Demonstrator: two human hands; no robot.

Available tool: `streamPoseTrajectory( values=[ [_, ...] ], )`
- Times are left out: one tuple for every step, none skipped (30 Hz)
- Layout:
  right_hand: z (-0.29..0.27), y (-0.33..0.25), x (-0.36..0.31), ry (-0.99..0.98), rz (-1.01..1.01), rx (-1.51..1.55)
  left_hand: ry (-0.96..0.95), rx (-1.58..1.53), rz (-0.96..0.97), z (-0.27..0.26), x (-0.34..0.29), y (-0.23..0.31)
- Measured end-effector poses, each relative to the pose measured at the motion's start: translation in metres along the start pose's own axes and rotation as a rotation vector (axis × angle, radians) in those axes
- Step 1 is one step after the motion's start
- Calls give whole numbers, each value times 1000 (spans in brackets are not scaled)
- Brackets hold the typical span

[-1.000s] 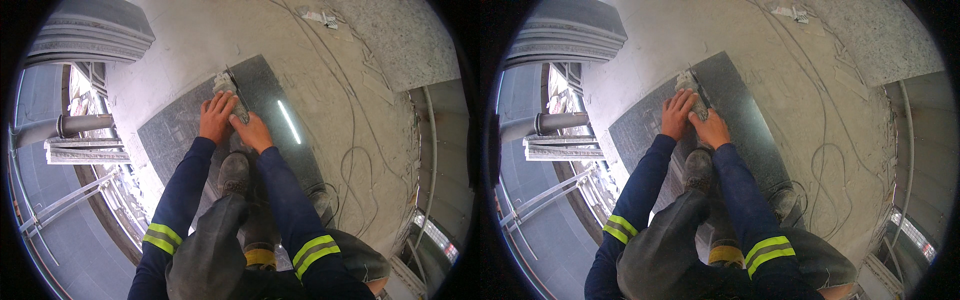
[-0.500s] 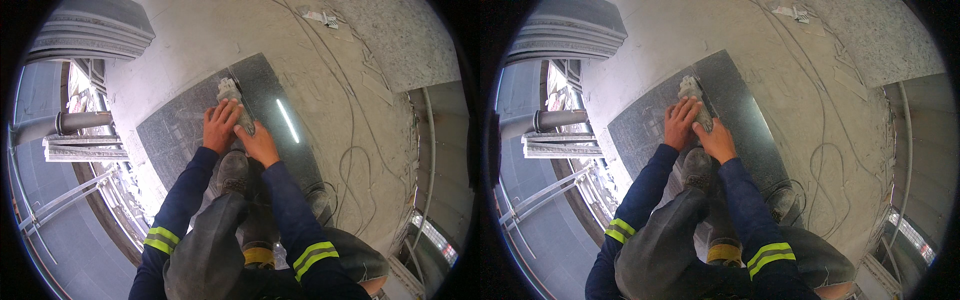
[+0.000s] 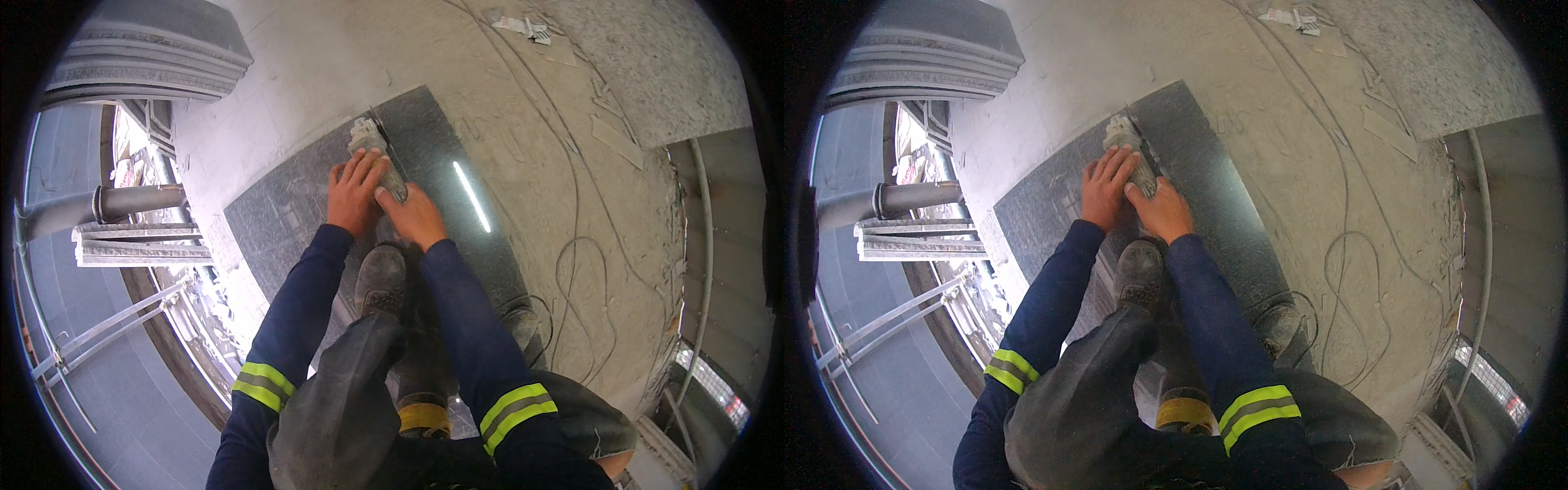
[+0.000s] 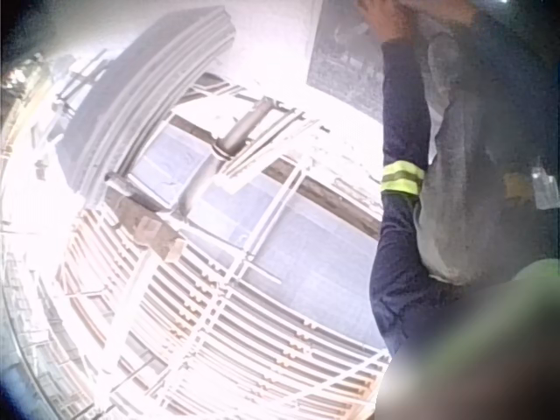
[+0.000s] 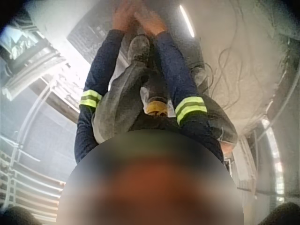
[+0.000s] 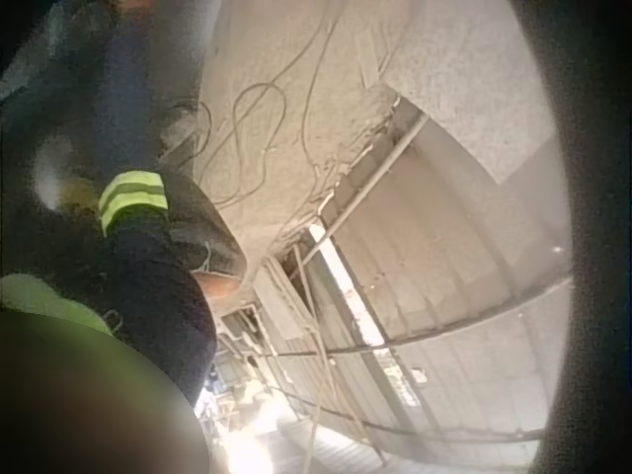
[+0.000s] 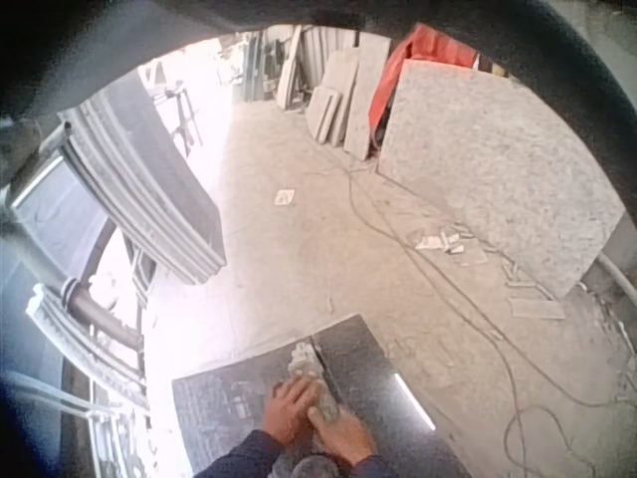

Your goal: The person kneels on the floor and uses an angle grinder to grind the surface of a large dark tile. The person holds the tool with both hands and moves it back and forth across the tile surface, generating dust.

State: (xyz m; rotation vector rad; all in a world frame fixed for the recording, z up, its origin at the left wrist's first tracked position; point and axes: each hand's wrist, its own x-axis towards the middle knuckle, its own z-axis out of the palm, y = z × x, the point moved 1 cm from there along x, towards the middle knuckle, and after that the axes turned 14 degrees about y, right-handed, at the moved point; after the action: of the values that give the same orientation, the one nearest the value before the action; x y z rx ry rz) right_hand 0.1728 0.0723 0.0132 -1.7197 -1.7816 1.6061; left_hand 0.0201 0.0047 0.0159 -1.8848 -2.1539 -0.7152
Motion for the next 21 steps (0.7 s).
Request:
streamPoseTrajectory(
  values=[
    [1, -1, 3, 14, -6, -6, -3, 13, 7, 2, 2, -3],
    [0, 0, 5, 15, -7, -7, -5, 26, 14, 4, 3, -4],
    [0, -5, 3, 7, -10, -6, 0, 33, 15, 4, 0, -5],
    [-2, -8, 0, -13, -9, -1, 6, 40, 16, 4, -3, -7],
    [-4, -11, -4, -34, -8, 4, 11, 47, 16, 4, -6, -8],
    [-5, -9, -7, -20, 6, 20, 16, 39, 18, 3, -7, -5],
    [-7, -7, -11, -6, 20, 35, 21, 32, 19, 3, -8, 0],
    [-8, -5, -15, 7, 33, 51, 26, 25, 20, 1, -9, 3],
    [-11, -5, -18, -24, 34, 61, 29, 26, 24, -1, -12, 5],
    [-14, -5, -22, -56, 34, 71, 32, 28, 28, -4, -15, 7],
    [-15, -6, -26, -88, 35, 81, 35, 31, 32, -7, -18, 8],
    [-14, 0, -27, -38, 5, 69, 31, 24, 27, -9, -17, 12],
    [-11, 7, -26, 13, -22, 55, 27, 14, 22, -9, -17, 16],
    [-9, 16, -26, 44, -36, 48, 23, 5, 18, -9, -17, 20],
    [-9, 16, -27, 68, -51, 42, 23, 3, 16, -9, -18, 20],
    [-8, 16, -29, 72, -52, 44, 23, 0, 14, -10, -20, 20],
    [-9, 17, -31, 59, -33, 45, 23, -3, 12, -10, -21, 21],
    [-11, 14, -34, 45, -15, 46, 13, -6, 9, -11, -22, 21],
    [-16, 9, -38, 15, 22, 46, 3, -9, 5, -12, -24, 22],
    [-17, 7, -39, 7, 31, 27, -7, -12, 2, -12, -25, 22],
    [-19, 4, -41, -1, 38, 9, -7, -22, -6, -12, -24, 22]
  ],
)
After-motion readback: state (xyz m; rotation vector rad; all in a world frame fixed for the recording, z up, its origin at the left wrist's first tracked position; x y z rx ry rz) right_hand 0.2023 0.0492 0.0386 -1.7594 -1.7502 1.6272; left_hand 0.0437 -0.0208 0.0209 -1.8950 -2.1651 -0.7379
